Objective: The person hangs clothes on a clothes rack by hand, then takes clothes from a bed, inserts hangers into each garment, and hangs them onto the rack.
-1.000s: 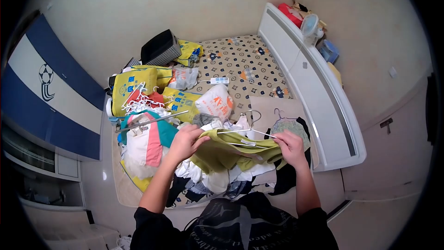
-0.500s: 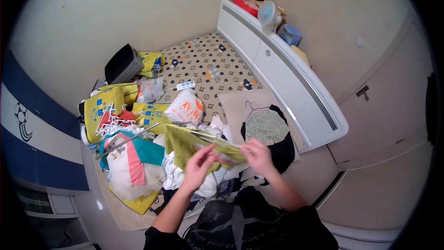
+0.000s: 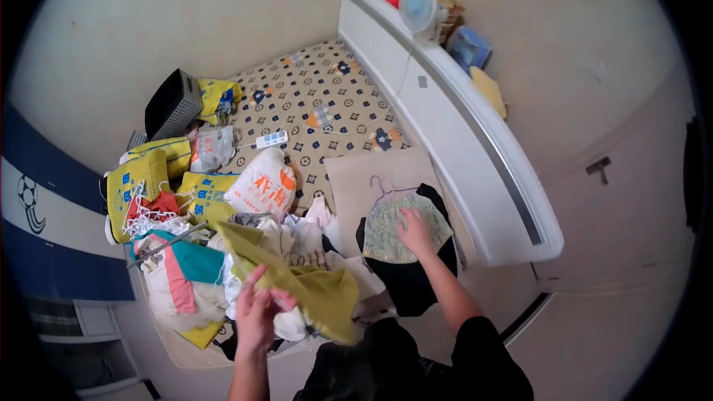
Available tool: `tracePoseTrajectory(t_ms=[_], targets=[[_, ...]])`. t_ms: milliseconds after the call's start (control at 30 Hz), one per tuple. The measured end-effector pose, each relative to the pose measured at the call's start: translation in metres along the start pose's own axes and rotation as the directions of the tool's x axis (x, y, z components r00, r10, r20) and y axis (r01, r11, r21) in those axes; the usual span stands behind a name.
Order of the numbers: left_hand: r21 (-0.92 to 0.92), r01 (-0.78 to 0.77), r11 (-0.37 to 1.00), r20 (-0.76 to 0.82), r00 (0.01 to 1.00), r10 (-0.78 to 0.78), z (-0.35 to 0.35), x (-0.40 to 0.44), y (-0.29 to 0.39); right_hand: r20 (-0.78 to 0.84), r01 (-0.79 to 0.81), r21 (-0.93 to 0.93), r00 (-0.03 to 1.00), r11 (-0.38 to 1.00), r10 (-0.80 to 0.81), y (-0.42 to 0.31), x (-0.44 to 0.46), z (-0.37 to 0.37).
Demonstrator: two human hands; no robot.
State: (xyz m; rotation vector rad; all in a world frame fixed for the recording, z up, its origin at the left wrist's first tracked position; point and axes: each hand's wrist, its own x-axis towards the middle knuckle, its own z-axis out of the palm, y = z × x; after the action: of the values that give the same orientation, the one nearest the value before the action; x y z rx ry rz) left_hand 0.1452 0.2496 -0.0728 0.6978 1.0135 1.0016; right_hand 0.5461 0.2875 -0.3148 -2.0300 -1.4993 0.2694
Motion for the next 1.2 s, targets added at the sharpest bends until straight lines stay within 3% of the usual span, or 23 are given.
tracePoseTrajectory(t_ms=[67,100,200,500,567,667,733,867,933,1000,1133,1200], targets=[[0.04,-0.03,0.999,-0.065,0.997,0.033,-0.008,-0.009,-0.011,0.065,-0.055,-0.254,0.995,0.966,0.074,0.059,0.027,0.037],[0.061,-0.05,0.997,-0.096,0.994,0.055,-0.009,-0.011,-0.014,0.142,-0.068,-0.162,0.986,0.984,0.092,0.072,0.046,0.042],[0.082,-0.168,0.982,-0.403,0.896,0.187,0.009,-0.02,-0.027,0.161,0.023,-0.338,0.986,0.941,0.034,0.125,0.081,0.093],[0.29,-0.197,0.937,-0.533,0.78,0.329,0.028,-0.056,0.004,0.251,0.197,-0.569,0.966,0.798,-0.06,0.181,0.127,0.192],[0.32,-0.211,0.924,-0.554,0.749,0.363,0.029,-0.066,0.004,0.236,0.289,-0.497,0.952,0.818,-0.193,0.18,0.131,0.193],[0.276,-0.275,0.921,-0.581,0.716,0.387,0.031,-0.085,0.011,0.359,0.301,-0.338,0.917,0.892,-0.173,0.157,0.134,0.162],[0.23,-0.342,0.911,-0.625,0.666,0.407,0.031,-0.103,0.015,0.355,0.373,-0.215,0.891,0.902,-0.284,0.147,0.135,0.141],[0.224,-0.467,0.856,-0.607,0.62,0.497,0.025,-0.153,0.023,0.511,0.192,-0.164,0.856,0.967,-0.083,0.114,0.119,0.087],[0.253,-0.512,0.821,-0.594,0.588,0.549,0.024,-0.182,0.028,0.642,0.18,-0.061,0.761,0.982,-0.1,0.119,0.109,0.067],[0.265,-0.561,0.784,-0.586,0.552,0.593,0.023,-0.213,0.035,0.804,-0.074,0.035,0.595,0.997,0.016,0.094,0.094,0.031],[0.318,-0.659,0.681,-0.587,0.427,0.687,0.02,-0.287,0.037,0.878,-0.34,0.095,0.472,0.936,0.082,0.014,0.047,-0.046],[0.275,-0.703,0.656,-0.543,0.45,0.709,0.012,-0.328,0.033,0.924,-0.455,0.132,0.377,0.881,0.056,-0.032,0.015,-0.085]])
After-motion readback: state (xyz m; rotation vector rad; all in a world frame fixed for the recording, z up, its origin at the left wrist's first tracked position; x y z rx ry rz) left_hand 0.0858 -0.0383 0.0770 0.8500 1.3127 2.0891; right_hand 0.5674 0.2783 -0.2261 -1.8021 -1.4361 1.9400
